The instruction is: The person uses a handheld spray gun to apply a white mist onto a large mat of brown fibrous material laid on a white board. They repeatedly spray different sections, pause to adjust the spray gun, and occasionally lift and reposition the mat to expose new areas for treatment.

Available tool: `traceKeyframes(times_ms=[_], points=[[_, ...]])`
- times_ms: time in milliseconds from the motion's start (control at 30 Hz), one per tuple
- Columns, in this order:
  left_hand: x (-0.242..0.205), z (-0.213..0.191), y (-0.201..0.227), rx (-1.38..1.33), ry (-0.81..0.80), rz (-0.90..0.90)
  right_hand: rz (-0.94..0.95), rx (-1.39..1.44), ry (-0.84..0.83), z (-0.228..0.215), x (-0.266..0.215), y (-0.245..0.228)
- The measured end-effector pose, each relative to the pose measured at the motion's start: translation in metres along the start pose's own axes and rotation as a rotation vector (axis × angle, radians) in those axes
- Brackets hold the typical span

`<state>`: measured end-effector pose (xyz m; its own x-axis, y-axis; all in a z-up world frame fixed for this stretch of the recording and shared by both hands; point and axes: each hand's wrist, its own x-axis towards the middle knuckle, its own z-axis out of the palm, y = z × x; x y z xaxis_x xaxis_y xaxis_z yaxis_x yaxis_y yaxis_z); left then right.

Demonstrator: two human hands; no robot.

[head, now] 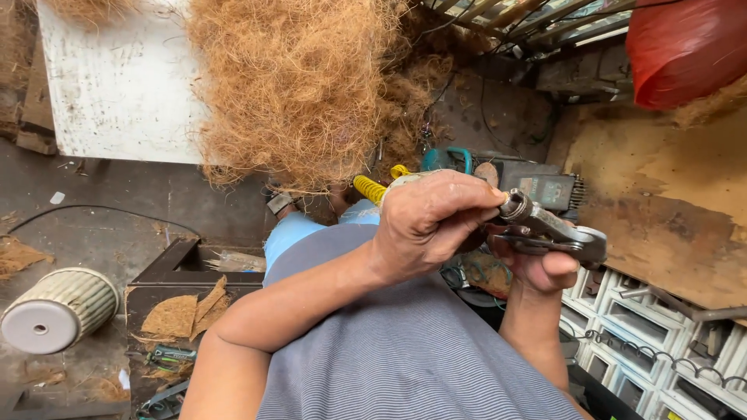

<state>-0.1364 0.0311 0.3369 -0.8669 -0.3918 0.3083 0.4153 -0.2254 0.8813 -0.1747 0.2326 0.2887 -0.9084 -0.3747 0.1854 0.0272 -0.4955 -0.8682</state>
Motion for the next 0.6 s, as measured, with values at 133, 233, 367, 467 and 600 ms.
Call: traceKeyframes(times_ms=[133,233,367,467,600], points=[[0.004,-0.007,-0.004,0.013,-0.03,0.062,0.028,0.002,0.008,-0.012,-0.012,0.002],[0.004,-0.008,-0.004,0.011,-0.03,0.08,0.052,-0.03,-0.026,0.006,-0.005,-0.003],[0.007,-0.012,-0.001,0.003,-0.014,0.061,0.216,-0.156,-0.112,0.028,0.012,-0.011],[0.005,-0.011,-0.001,0.021,0.033,0.1,0.22,-0.162,-0.119,0.025,0.008,-0.009],[0.003,-0.011,0.001,0.104,0.108,0.16,0.204,-0.188,-0.174,0.025,0.009,-0.007]])
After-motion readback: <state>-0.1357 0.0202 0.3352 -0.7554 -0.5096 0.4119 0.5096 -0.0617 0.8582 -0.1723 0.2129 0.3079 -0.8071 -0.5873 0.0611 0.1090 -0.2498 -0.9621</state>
